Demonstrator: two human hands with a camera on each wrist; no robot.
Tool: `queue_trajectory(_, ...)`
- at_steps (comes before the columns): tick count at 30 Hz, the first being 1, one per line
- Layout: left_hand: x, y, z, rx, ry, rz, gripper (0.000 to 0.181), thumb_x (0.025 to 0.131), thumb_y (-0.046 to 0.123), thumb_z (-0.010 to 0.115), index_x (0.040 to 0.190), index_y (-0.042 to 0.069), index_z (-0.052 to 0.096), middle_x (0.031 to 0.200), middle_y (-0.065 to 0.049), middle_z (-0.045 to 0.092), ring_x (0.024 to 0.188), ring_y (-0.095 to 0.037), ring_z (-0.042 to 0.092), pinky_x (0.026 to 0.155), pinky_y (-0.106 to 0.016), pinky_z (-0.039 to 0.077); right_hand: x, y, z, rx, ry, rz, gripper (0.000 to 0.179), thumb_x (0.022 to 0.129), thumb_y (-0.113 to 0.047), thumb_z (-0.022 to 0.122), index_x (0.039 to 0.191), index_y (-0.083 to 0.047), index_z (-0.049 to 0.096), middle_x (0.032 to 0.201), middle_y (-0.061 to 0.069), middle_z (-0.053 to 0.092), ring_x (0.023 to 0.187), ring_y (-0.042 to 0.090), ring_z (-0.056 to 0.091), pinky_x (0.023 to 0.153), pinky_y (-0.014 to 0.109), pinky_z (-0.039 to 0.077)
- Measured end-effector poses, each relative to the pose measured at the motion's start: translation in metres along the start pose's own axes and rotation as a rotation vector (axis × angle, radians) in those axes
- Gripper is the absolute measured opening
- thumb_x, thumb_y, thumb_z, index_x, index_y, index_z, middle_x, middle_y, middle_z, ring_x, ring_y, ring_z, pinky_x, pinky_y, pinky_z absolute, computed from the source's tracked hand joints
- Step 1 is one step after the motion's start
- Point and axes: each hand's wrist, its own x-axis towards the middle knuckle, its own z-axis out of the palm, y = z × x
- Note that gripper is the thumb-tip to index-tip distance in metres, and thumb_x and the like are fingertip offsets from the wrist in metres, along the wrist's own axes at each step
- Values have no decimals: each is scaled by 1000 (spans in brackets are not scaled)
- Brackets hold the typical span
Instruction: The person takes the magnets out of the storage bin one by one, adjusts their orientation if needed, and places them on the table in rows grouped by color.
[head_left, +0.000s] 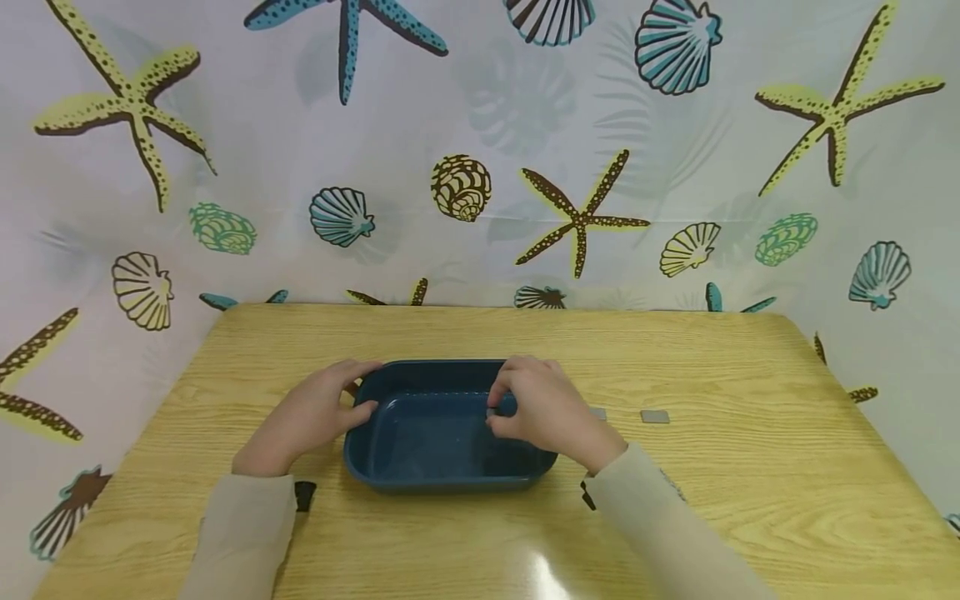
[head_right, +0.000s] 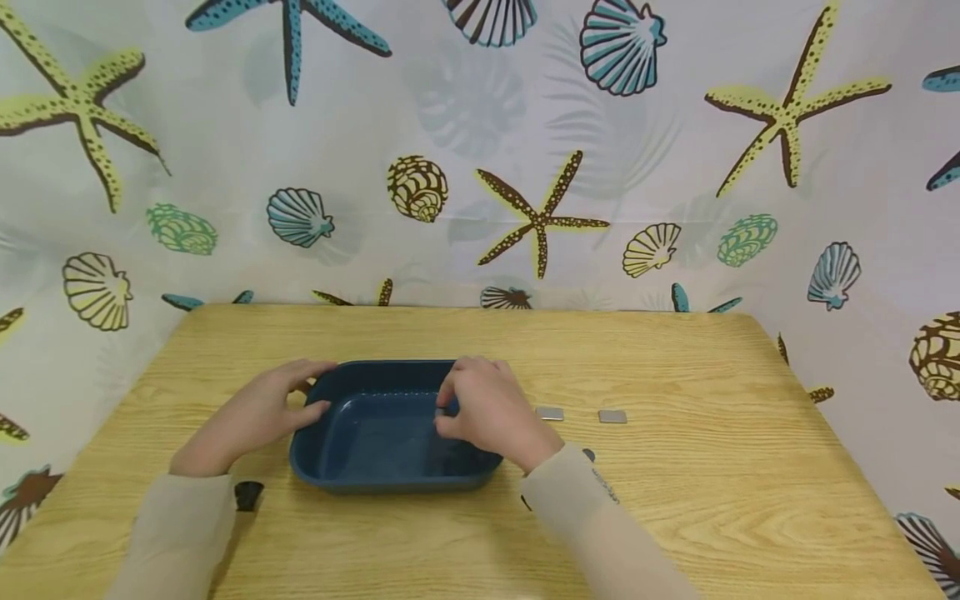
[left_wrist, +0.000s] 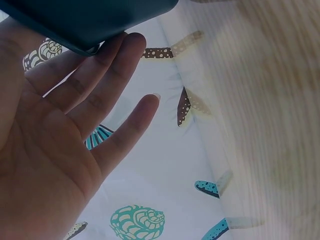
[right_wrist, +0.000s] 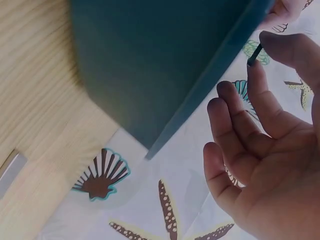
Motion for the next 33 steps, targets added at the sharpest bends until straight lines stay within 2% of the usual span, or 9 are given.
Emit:
queue_trajectory(10, 1, -1, 2, -10, 2, 9, 54, 95, 12, 72, 145, 2, 56, 135, -19, 66, 105, -31, 68, 77, -37, 57, -11, 15, -6, 6, 12, 26, 9, 87, -26, 82, 88, -20, 75, 111, -1, 69, 126, 28, 59, 115, 56, 38)
queue_trajectory(16, 1, 0, 1, -16, 2, 10, 53, 95, 12, 71, 145, 2, 56, 135, -20, 65, 105, -31, 68, 78, -38, 57, -22, 27, -16, 1, 43, 40, 9, 87, -26, 83, 89, -21, 75, 116, 1, 70, 127, 29, 61, 115, 57, 38)
queue_trajectory(22, 1, 0, 0, -16, 3, 15, 53, 95, 12, 71, 145, 1, 56, 135, -20, 65, 105, -32, 68, 78, -38, 57, -35, 46, -24, 13, 91, 62, 9, 86, -23, 83, 89, -19, 75, 116, 2, 70, 117, 30, 65, 110, 59, 42)
queue_trajectory(27, 1, -1, 0, -12, 5, 22, 53, 95, 12, 71, 145, 1, 56, 134, -20, 65, 105, -32, 68, 78, -38, 57, -49, 65, -29, 72, 102, 117, 6, 87, -21, 81, 88, -20, 75, 119, 3, 70, 116, 33, 65, 106, 57, 48)
queue_trajectory(33, 0, -1, 1, -4, 10, 22, 53, 95, 12, 71, 144, 1, 56, 134, -20, 65, 104, -31, 68, 77, -37, 56, -66, 85, -32, 85, 109, 163, 6, 89, -21, 79, 88, -20, 74, 121, 5, 69, 116, 35, 65, 97, 54, 53)
